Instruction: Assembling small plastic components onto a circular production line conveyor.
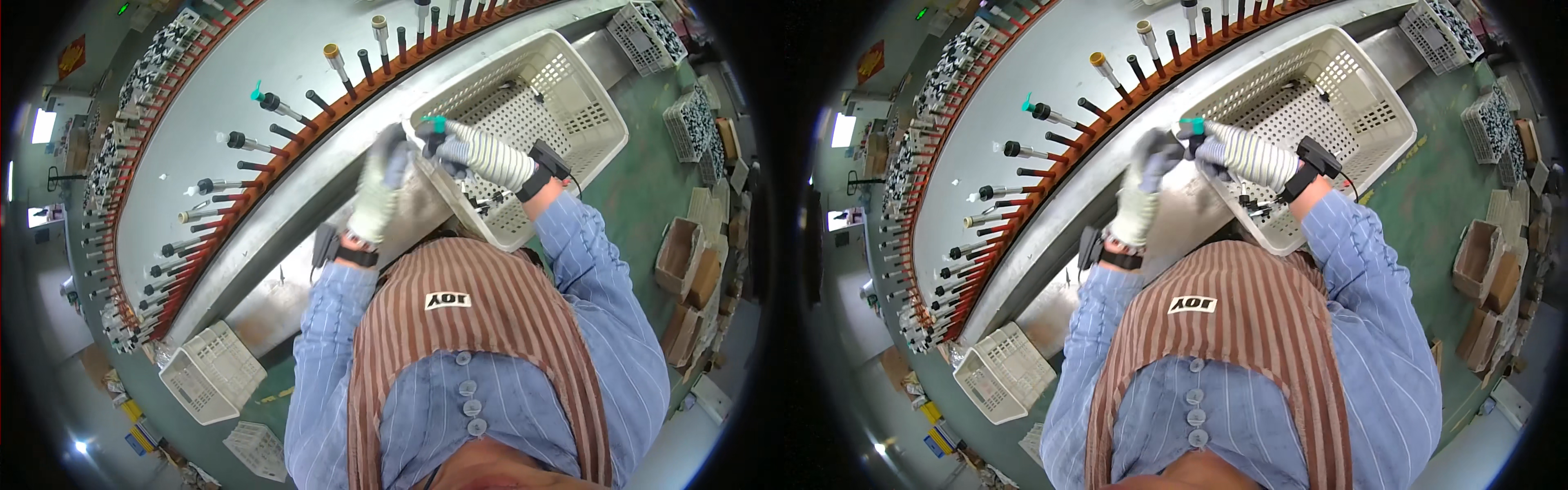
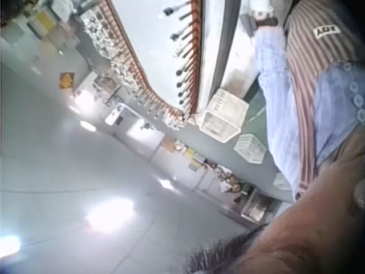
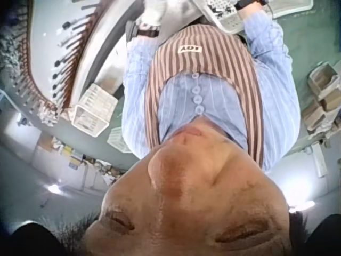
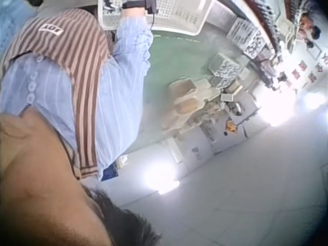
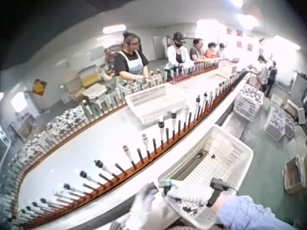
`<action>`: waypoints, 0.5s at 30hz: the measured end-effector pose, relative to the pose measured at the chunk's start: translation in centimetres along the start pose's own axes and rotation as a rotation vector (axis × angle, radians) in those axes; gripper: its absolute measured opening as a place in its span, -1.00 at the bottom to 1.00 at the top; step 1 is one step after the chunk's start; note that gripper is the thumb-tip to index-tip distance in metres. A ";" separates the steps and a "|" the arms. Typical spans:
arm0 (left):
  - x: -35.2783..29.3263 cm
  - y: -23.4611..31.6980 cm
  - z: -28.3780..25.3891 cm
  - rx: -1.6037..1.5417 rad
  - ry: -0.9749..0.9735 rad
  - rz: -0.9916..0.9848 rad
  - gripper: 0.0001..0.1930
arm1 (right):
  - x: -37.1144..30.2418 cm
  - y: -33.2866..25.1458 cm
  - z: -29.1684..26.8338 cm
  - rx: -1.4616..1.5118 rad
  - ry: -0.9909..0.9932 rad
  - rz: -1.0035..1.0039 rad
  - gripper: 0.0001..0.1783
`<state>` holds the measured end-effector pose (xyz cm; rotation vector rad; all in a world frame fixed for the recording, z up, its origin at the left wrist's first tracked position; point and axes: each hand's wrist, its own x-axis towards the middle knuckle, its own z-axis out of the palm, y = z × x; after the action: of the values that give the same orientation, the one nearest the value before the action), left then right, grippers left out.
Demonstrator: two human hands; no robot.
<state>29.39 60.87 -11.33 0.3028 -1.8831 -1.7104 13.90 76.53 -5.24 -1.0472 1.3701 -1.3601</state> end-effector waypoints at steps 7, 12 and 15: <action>-1.6 -0.9 1.2 -0.541 -0.367 -0.282 -0.47 | -0.6 1.6 5.6 -0.975 0.170 -0.029 -0.36; 1.7 -5.0 -4.2 -0.119 0.134 -0.020 -0.73 | -1.1 2.1 9.3 -0.620 0.527 -0.249 -0.43; 7.2 3.7 -8.1 0.018 0.407 0.553 -0.70 | -2.7 3.4 9.3 -0.751 0.616 -0.104 -0.47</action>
<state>28.78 50.89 -5.81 0.1078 -1.5009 -1.1586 23.71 77.20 -8.32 -1.2245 2.4346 -1.3186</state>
